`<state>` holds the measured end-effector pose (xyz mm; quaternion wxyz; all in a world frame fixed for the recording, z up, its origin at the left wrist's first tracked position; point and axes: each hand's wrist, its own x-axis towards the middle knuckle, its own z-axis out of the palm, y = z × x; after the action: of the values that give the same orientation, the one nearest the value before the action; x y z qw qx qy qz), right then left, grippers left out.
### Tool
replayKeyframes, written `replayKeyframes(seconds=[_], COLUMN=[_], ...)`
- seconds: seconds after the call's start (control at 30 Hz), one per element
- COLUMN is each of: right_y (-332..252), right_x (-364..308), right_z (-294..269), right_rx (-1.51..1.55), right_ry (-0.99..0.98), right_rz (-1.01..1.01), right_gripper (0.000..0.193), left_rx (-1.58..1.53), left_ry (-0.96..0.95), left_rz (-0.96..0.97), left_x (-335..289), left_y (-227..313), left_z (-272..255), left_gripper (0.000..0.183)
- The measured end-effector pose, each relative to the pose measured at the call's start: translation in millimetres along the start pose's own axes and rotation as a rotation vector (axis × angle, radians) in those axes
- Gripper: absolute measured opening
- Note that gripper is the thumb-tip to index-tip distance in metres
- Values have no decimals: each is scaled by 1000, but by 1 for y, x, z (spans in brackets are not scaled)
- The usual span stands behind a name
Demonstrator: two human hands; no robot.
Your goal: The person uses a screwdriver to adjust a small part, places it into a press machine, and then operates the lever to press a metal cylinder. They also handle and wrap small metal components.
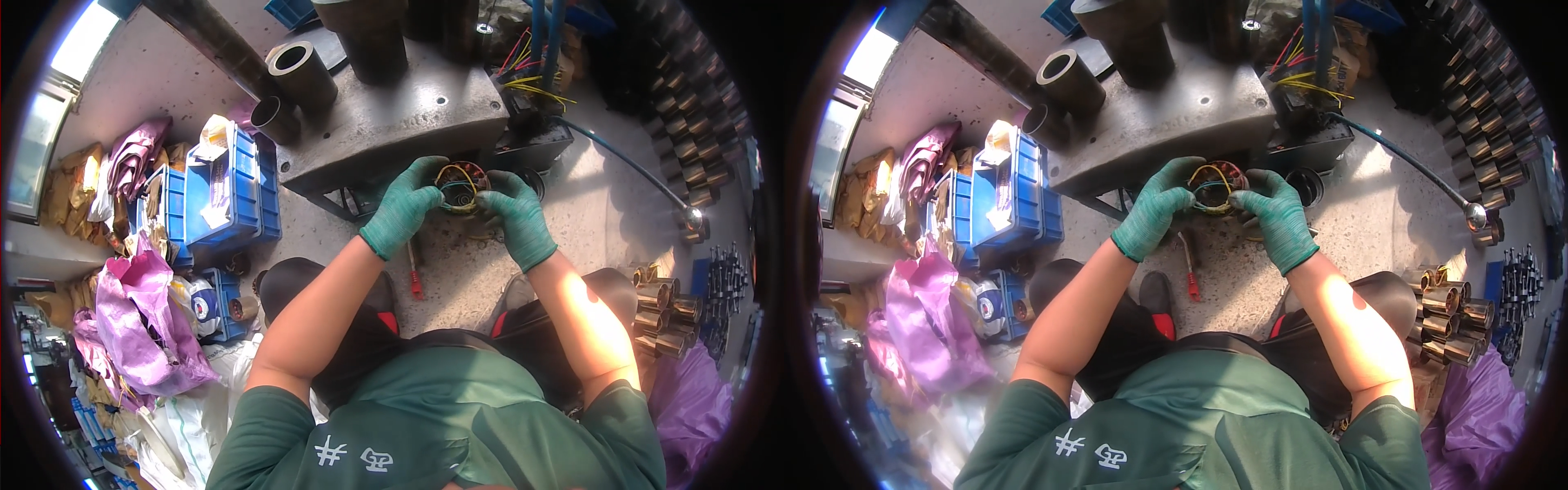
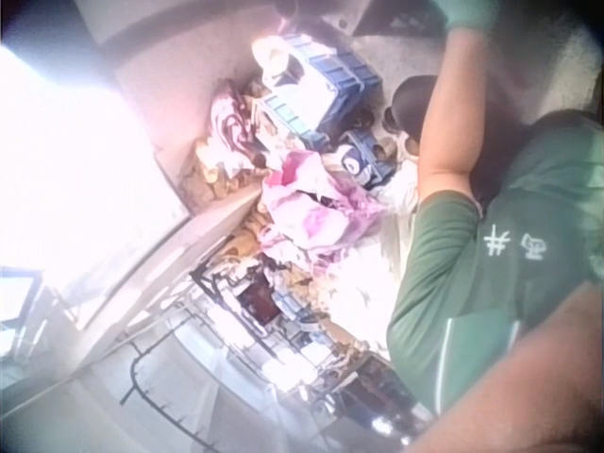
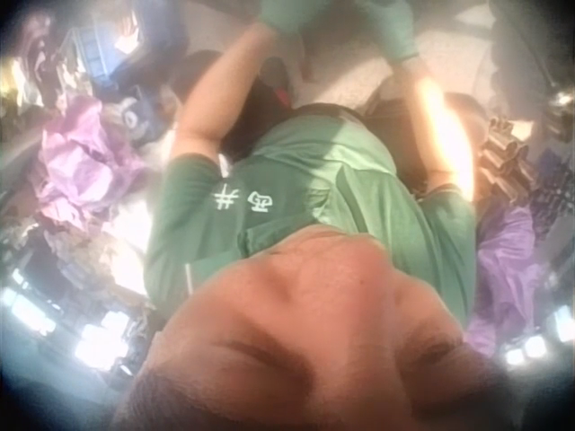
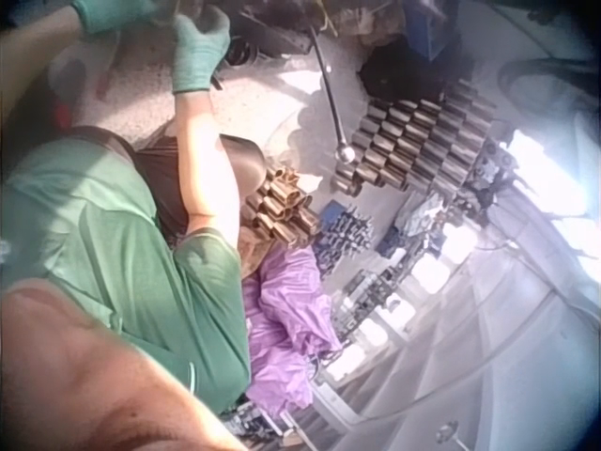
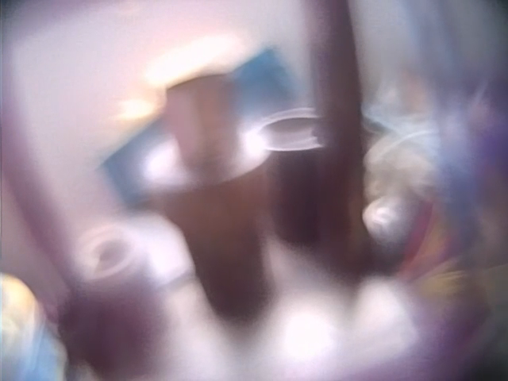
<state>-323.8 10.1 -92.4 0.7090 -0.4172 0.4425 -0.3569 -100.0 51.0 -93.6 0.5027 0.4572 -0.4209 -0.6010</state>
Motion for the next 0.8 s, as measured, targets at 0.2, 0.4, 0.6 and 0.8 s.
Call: replayKeyframes(seconds=[0.2, 0.4, 0.6, 0.8], right_y=[2, 8, 9, 23], right_x=[1, 5, 17, 25], right_z=[4, 9, -7, -13], right_rx=[-177, -190, 30, 225], right_ry=[36, 76, 199, 98], right_rz=[-113, -154, 32, 186], right_gripper=[59, 59, 45, 30], left_rx=[900, 1033, 66, -288], left_ry=[188, 326, 206, 70], left_rz=[208, 151, -95, -168], left_x=[6, 10, 10, 5], left_y=[8, 5, 15, 20], left_z=[14, 5, -12, -17], left_gripper=[63, 49, 36, 32])
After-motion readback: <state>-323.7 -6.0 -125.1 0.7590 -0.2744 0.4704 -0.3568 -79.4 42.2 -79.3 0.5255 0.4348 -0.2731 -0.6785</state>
